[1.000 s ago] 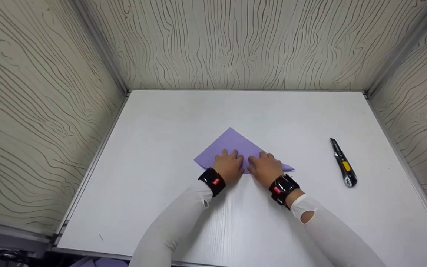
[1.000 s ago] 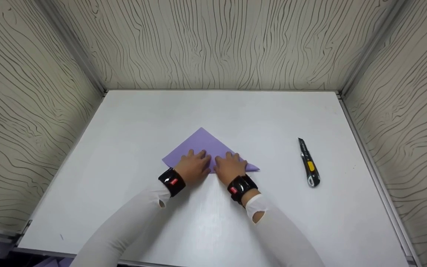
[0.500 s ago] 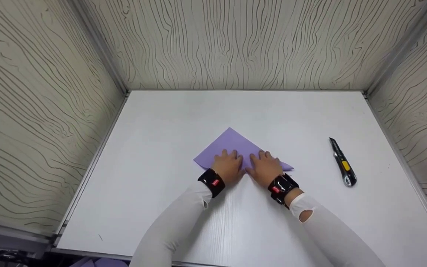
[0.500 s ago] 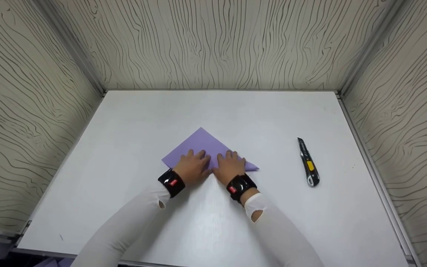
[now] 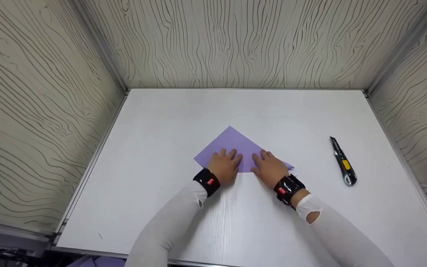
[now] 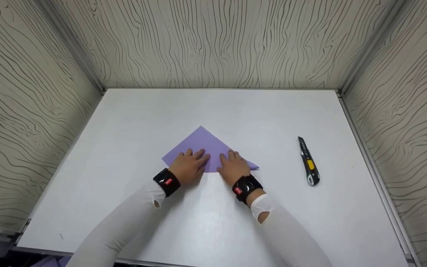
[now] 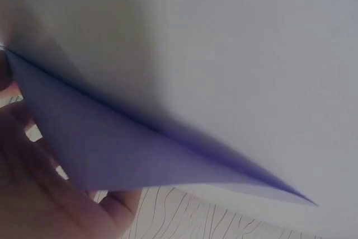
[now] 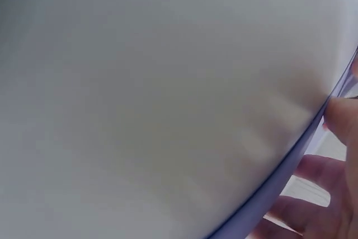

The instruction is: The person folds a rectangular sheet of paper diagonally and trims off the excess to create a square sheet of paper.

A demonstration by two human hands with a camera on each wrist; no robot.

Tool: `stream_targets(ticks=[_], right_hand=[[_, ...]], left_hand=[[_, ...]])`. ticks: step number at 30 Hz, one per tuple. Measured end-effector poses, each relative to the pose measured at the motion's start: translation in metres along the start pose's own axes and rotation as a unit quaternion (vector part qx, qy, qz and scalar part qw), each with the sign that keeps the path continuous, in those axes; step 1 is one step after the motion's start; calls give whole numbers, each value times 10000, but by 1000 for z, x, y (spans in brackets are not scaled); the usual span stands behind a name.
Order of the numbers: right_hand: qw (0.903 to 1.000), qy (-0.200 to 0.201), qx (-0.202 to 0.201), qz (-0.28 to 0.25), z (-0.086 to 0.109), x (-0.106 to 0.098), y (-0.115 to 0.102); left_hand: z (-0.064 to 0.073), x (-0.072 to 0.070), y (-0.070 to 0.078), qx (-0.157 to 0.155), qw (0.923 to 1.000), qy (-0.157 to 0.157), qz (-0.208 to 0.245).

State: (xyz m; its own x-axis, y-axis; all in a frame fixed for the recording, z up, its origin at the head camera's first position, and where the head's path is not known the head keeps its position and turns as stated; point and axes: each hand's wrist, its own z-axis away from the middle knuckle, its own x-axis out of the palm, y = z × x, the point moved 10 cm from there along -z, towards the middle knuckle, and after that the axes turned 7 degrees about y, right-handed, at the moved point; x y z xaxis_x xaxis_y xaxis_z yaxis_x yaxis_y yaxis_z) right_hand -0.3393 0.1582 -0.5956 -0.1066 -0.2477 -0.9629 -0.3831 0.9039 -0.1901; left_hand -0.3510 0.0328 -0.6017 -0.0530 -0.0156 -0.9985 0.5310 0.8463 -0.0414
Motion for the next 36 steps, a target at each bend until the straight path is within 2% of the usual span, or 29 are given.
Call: stream_targets(ticks=[9,14,19,23,26,29,31,36], right_hand=[[9996,-111,194,-186,15,-3,22],[9996,-75,211,-194,19,-9,27],[9995,-17,236,-196,20,-15,30],[9999,-18,132,-18,17,-16,28],[9998,-19,45,176,15,-17,24],[9989,93,-93,452,13,-20,18],[9972,208,-212,681,14,-22,12],[9904,440,-508,1208,16,-23,-2]], left_hand=[[5,11,-15,71,9985,-462,301],[13,12,-23,335,9980,-473,263],[17,11,-27,452,9985,-305,-55],[18,0,-16,679,9967,185,-405],[19,-12,0,986,9888,687,-885],[22,-18,13,1098,9807,929,-1323],[25,-18,19,1021,9813,862,-1383],[38,-13,27,665,9933,374,-865]])
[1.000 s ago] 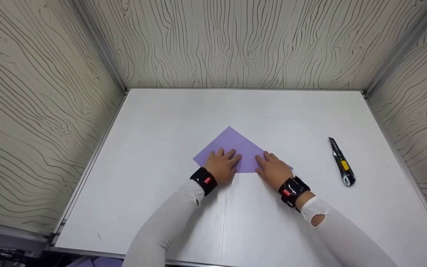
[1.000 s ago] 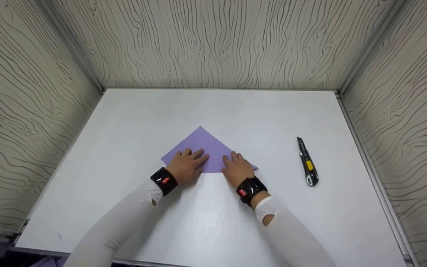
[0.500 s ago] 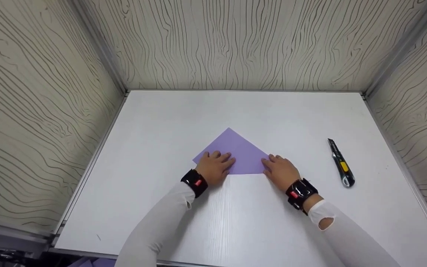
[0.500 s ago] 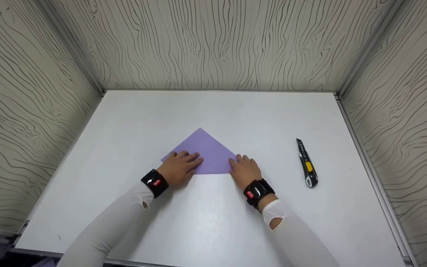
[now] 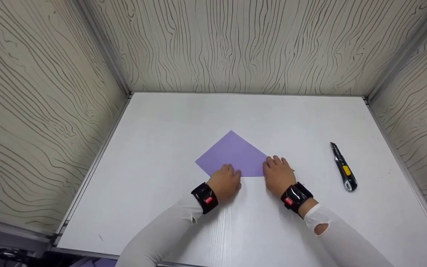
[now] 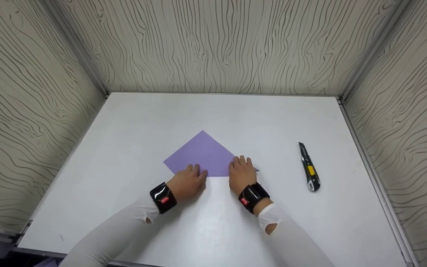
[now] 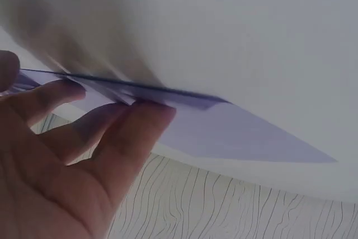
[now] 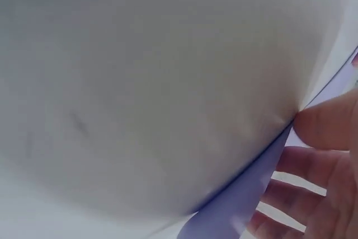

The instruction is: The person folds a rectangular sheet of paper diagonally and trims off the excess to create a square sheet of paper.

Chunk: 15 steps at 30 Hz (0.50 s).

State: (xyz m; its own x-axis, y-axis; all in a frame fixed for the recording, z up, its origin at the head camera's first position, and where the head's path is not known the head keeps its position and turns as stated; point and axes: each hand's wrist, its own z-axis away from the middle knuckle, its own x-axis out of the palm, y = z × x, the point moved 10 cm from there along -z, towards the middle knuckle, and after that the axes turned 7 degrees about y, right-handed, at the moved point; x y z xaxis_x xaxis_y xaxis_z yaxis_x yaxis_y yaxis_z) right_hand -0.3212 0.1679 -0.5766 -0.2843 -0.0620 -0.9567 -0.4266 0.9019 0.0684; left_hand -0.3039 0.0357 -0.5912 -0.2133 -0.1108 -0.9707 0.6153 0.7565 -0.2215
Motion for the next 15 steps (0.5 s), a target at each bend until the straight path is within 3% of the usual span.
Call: stream_targets(ticks=[6,11,15], right_hand=[[9998,-14,-183,-58,8,1,-14],[9979,-321,6,-570,17,2,-20],[9976,-379,139,-571,26,-2,-17]], left_hand=[[3,6,7,-151,9992,-332,167],[3,8,9,-347,9981,-474,175],[3,9,9,-513,9969,-575,154]])
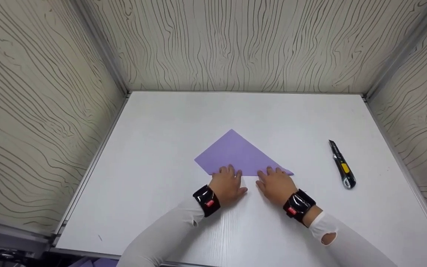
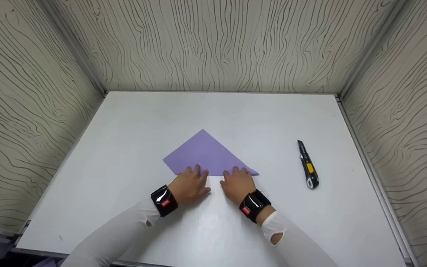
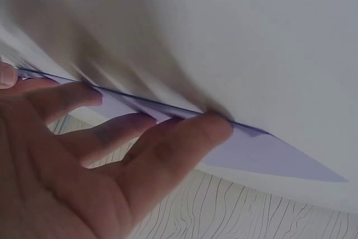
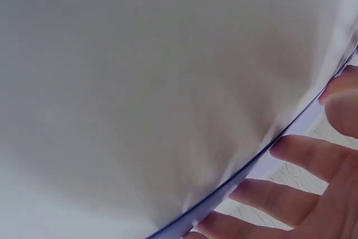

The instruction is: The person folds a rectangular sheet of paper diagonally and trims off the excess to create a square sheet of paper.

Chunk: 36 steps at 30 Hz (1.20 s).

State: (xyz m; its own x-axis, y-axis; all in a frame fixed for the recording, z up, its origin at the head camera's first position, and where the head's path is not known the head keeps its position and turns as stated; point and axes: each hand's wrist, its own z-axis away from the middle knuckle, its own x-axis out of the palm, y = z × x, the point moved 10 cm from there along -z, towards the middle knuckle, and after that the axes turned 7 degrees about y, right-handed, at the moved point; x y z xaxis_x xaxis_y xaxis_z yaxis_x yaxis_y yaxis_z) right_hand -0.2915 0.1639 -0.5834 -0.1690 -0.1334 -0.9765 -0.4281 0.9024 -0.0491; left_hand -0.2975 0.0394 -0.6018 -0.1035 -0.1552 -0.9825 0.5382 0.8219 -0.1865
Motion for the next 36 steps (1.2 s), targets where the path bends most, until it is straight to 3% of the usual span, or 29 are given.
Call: stream_targets(ticks=[12,20,26,30,36], right_hand=[[9992,334,-35,216,21,-10,29],[9991,307,-114,253,27,-9,32],[9999,110,-35,86,27,-9,33],[10000,-28,90,-19,28,-6,34],[9993,357,-65,-19,36,-12,29]], left_hand=[[-1,-7,-6,-114,9994,203,238],[1,-1,-11,-157,9968,56,787],[2,-3,-18,-142,9911,128,1316],[5,-5,-18,-133,9896,192,1417],[7,-5,-16,-186,9898,199,1396]])
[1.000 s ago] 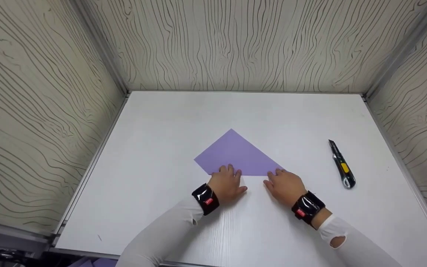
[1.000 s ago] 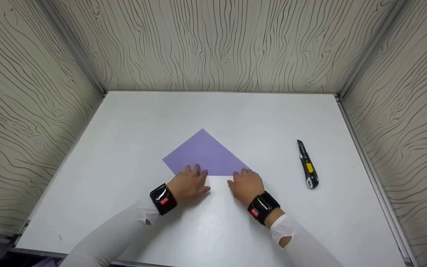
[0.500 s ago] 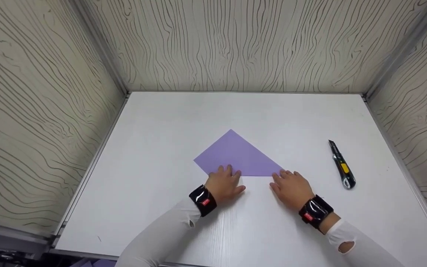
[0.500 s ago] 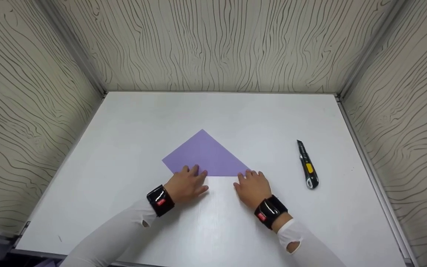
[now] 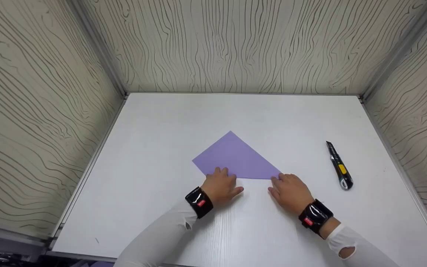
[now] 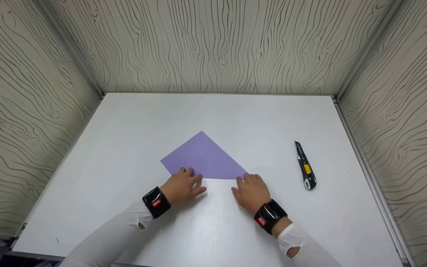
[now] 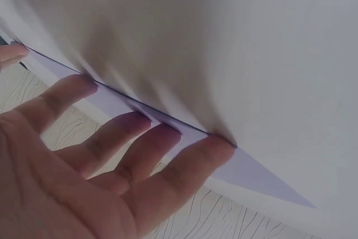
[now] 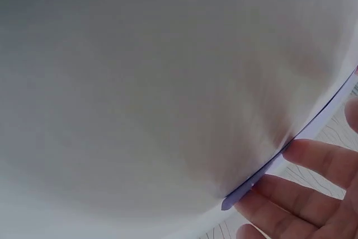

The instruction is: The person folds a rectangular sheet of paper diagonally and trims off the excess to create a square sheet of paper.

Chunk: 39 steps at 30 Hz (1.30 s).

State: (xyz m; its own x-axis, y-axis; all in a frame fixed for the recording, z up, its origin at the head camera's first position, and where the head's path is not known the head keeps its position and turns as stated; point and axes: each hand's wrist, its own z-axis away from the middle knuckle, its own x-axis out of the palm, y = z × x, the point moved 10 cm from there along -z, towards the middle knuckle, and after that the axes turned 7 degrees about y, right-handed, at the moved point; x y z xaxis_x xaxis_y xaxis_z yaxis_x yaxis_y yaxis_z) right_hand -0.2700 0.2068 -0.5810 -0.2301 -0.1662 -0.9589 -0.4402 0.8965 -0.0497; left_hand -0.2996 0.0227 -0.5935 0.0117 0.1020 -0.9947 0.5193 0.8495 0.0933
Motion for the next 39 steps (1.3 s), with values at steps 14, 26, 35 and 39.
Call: stream_targets(ticks=[14,26,35,39], right_hand=[[9993,114,-120,335,14,-6,-8],[9996,-33,-201,191,14,-1,-4],[9987,-371,77,-335,12,0,6],[9989,-379,71,-255,11,0,6]], left_hand=[[-1,1,-3,-72,9994,-167,297],[-2,-5,-6,18,9990,-208,394],[-6,-5,-12,116,9979,-254,577],[-10,-5,-14,126,9979,-265,585]])
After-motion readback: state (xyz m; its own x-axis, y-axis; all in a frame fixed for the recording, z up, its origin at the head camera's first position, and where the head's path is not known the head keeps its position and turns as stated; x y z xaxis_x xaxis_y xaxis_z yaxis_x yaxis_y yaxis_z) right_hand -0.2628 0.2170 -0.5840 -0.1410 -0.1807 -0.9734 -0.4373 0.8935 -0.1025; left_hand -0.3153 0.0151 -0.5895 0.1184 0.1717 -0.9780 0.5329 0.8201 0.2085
